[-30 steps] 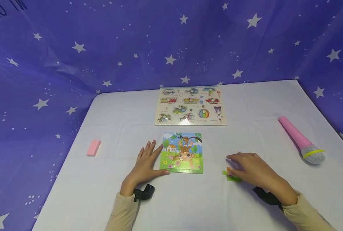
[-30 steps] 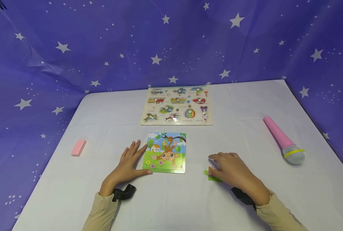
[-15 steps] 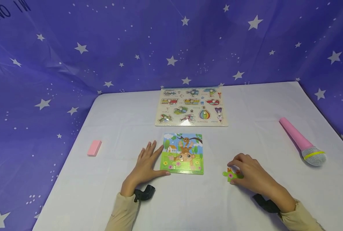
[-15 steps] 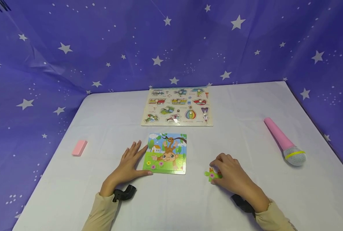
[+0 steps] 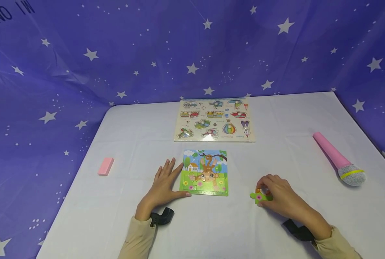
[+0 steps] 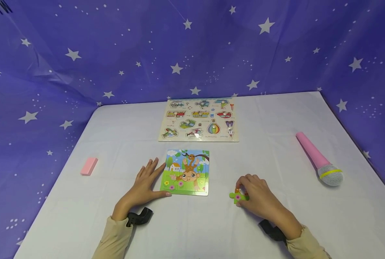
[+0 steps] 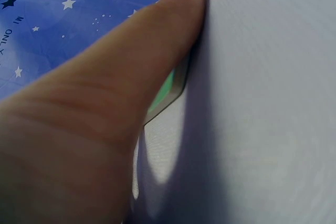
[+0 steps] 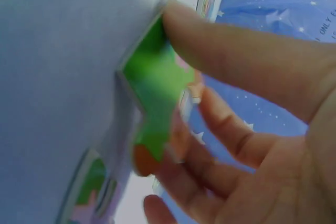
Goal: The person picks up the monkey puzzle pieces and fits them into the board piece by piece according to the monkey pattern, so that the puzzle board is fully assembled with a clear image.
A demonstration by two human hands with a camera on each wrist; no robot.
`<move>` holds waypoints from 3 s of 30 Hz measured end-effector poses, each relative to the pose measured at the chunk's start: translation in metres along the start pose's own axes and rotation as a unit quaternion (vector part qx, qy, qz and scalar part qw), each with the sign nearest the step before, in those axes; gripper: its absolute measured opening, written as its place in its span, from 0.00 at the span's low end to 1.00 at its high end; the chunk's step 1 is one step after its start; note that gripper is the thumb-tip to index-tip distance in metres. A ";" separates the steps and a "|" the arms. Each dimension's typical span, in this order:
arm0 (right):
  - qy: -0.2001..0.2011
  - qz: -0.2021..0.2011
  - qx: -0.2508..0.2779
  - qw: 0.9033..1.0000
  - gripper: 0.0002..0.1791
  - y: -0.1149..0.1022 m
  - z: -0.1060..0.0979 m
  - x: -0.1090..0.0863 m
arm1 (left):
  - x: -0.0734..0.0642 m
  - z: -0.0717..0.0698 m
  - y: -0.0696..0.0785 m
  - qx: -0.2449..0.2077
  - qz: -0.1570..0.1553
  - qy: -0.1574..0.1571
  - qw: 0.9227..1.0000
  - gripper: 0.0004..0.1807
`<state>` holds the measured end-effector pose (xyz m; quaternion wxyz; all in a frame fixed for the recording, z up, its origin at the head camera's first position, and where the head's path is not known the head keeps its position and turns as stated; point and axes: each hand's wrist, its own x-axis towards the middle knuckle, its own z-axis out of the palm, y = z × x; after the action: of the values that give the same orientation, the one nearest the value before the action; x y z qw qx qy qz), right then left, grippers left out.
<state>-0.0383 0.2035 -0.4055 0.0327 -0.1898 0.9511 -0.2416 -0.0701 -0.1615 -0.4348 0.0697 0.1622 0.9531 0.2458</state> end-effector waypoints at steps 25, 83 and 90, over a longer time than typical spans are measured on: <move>-0.067 -0.039 0.123 0.989 0.14 0.008 0.000 -0.002 | 0.002 0.000 -0.001 0.007 -0.002 -0.004 1.000 0.54; -0.096 -0.076 0.192 0.974 0.16 -0.070 0.032 0.111 | 0.000 0.000 -0.002 0.013 0.000 -0.004 1.000 0.53; -0.111 -0.075 0.194 0.972 0.15 -0.082 0.044 0.120 | 0.000 -0.001 -0.001 0.011 0.002 -0.005 1.000 0.53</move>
<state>-0.1145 0.0714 -0.4022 0.1564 -0.2766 0.8596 -0.4001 -0.0710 -0.1628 -0.4347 0.0717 0.1665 0.9551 0.2343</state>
